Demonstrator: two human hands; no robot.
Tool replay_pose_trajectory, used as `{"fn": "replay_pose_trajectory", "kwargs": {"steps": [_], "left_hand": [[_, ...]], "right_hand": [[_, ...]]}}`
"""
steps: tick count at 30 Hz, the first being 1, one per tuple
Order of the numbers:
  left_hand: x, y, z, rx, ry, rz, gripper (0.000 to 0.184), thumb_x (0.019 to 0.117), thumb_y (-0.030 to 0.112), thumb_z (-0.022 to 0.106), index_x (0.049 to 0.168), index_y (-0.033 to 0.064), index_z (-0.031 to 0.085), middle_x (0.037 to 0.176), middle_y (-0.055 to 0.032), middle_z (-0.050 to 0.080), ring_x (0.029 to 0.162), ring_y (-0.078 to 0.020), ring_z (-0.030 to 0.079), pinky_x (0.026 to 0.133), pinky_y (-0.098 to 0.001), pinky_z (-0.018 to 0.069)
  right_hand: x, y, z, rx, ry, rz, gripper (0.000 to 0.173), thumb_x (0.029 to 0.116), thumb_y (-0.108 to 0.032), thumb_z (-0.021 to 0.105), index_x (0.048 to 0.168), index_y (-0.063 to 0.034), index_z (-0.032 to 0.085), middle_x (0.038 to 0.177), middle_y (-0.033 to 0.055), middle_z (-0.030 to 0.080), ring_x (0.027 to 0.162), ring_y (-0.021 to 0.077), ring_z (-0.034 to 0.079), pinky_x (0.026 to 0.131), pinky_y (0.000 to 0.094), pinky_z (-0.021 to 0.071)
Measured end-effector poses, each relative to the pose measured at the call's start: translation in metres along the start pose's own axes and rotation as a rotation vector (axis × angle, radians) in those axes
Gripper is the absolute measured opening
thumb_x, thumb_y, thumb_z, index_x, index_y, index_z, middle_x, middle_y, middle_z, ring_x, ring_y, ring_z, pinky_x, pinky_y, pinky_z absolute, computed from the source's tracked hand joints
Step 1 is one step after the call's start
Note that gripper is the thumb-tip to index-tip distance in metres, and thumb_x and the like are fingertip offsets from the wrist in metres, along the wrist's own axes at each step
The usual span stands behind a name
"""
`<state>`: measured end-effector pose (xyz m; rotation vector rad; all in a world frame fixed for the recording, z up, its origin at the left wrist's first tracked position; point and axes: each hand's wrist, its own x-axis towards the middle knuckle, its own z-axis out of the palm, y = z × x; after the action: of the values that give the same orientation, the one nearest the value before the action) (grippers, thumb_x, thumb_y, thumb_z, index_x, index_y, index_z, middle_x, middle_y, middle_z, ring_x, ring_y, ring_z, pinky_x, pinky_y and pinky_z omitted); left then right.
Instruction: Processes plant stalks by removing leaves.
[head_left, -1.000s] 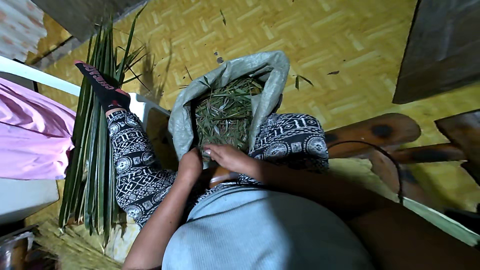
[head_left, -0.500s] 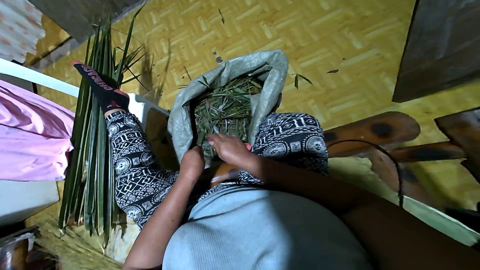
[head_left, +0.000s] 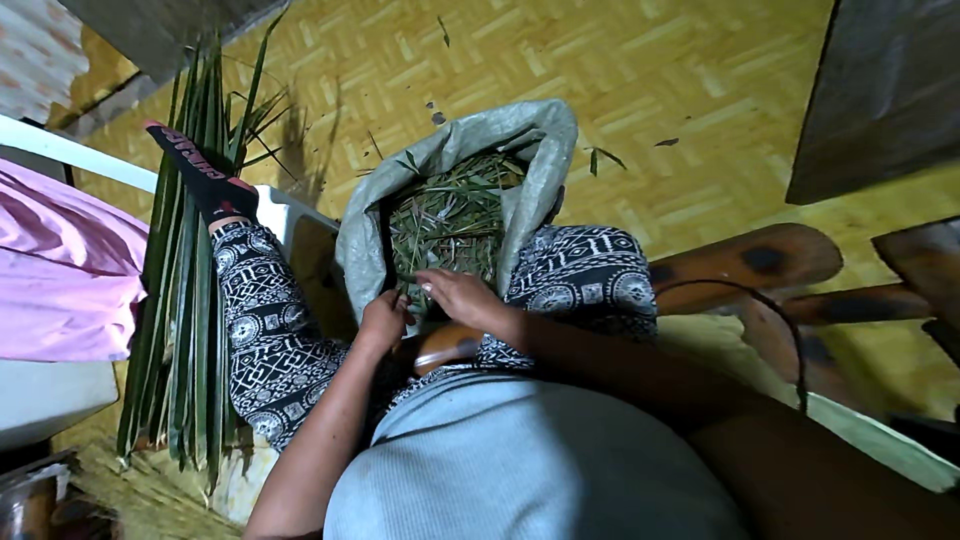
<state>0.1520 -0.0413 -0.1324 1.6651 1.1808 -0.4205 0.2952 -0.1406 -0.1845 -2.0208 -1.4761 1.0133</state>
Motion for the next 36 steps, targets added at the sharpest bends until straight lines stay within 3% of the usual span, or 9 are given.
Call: {"fn": "replay_pose_trajectory", "kwargs": {"steps": [4, 7, 8, 11, 15, 19, 22, 26, 36], "left_hand": [[-0.003, -0.002, 0.000, -0.011, -0.033, 0.008, 0.036, 0.1146, 0.023, 0.035, 0.125, -0.0006, 0.061, 0.090, -0.0072, 0.068, 0.069, -0.0103, 0.060, 0.070, -0.0286, 0.0520], [-0.004, -0.003, 0.000, -0.025, -0.020, 0.010, 0.036, 0.1145, 0.022, 0.036, 0.126, -0.0007, 0.061, 0.089, -0.0071, 0.068, 0.068, -0.0098, 0.060, 0.069, -0.0280, 0.0519], [-0.003, -0.003, 0.000, -0.028, -0.020, 0.009, 0.036, 0.1145, 0.022, 0.036, 0.126, -0.0008, 0.061, 0.089, -0.0070, 0.068, 0.068, -0.0096, 0.059, 0.068, -0.0276, 0.0516], [-0.002, -0.002, 0.002, -0.037, -0.030, 0.023, 0.036, 0.1144, 0.022, 0.036, 0.124, -0.0012, 0.061, 0.089, -0.0060, 0.068, 0.066, -0.0081, 0.058, 0.067, -0.0258, 0.0503], [-0.003, -0.003, 0.002, -0.046, -0.050, 0.040, 0.031, 0.1123, 0.023, 0.045, 0.126, 0.0002, 0.060, 0.096, -0.0078, 0.069, 0.073, -0.0104, 0.062, 0.072, -0.0290, 0.0527], [-0.004, -0.010, 0.002, 0.071, -0.091, 0.017, 0.032, 0.1117, 0.022, 0.046, 0.126, -0.0017, 0.062, 0.100, -0.0105, 0.071, 0.081, -0.0143, 0.066, 0.081, -0.0341, 0.0548], [-0.002, -0.010, 0.004, 0.184, -0.035, -0.004, 0.036, 0.1131, 0.024, 0.041, 0.122, -0.0026, 0.064, 0.102, -0.0139, 0.071, 0.089, -0.0205, 0.068, 0.087, -0.0400, 0.0548], [0.002, -0.005, 0.006, 0.304, 0.066, 0.013, 0.033, 0.1111, 0.021, 0.045, 0.121, -0.0034, 0.066, 0.109, -0.0224, 0.070, 0.106, -0.0350, 0.069, 0.097, -0.0533, 0.0524], [0.000, 0.011, 0.012, 0.401, 0.112, -0.004, 0.036, 0.1119, 0.023, 0.042, 0.123, -0.0017, 0.066, 0.116, -0.0249, 0.070, 0.113, -0.0394, 0.068, 0.100, -0.0575, 0.0514]], "right_hand": [[0.014, 0.011, -0.014, 0.031, 0.104, 0.221, 0.043, 0.1135, -0.026, 0.037, 0.148, -0.0052, 0.051, 0.142, 0.0253, 0.057, 0.127, 0.0463, 0.059, 0.104, 0.0664, 0.0446], [0.017, 0.013, -0.020, 0.236, 0.122, 0.278, 0.045, 0.1136, -0.030, 0.037, 0.149, -0.0062, 0.050, 0.139, 0.0216, 0.061, 0.124, 0.0396, 0.062, 0.104, 0.0611, 0.0469], [0.016, 0.009, -0.018, 0.359, 0.084, 0.284, 0.043, 0.1134, -0.029, 0.038, 0.148, -0.0068, 0.051, 0.126, 0.0194, 0.067, 0.110, 0.0331, 0.067, 0.097, 0.0542, 0.0517], [0.006, -0.005, -0.010, 0.782, -0.054, 0.324, 0.041, 0.1132, -0.029, 0.039, 0.146, -0.0091, 0.052, 0.085, 0.0054, 0.061, 0.065, 0.0104, 0.049, 0.064, 0.0279, 0.0434], [0.003, -0.007, -0.011, 0.977, -0.033, 0.427, 0.038, 0.1121, -0.033, 0.041, 0.140, -0.0143, 0.058, 0.068, 0.0015, 0.056, 0.048, 0.0042, 0.041, 0.047, 0.0185, 0.0344], [0.015, 0.001, -0.017, 0.766, 0.019, 0.375, 0.041, 0.1139, -0.029, 0.037, 0.144, -0.0075, 0.053, 0.084, 0.0051, 0.060, 0.063, 0.0099, 0.048, 0.061, 0.0273, 0.0425], [0.010, -0.007, -0.019, 0.417, -0.043, 0.259, 0.042, 0.1141, -0.027, 0.036, 0.146, -0.0061, 0.055, 0.109, 0.0188, 0.069, 0.093, 0.0298, 0.066, 0.089, 0.0508, 0.0524], [-0.013, -0.030, -0.012, 0.145, -0.135, 0.091, 0.041, 0.1131, -0.026, 0.040, 0.146, -0.0069, 0.056, 0.132, 0.0206, 0.066, 0.121, 0.0384, 0.065, 0.105, 0.0593, 0.0479], [-0.007, -0.025, -0.006, -0.030, -0.109, 0.158, 0.044, 0.1134, -0.030, 0.037, 0.147, -0.0076, 0.054, 0.140, 0.0204, 0.060, 0.125, 0.0395, 0.062, 0.104, 0.0598, 0.0484]]}}
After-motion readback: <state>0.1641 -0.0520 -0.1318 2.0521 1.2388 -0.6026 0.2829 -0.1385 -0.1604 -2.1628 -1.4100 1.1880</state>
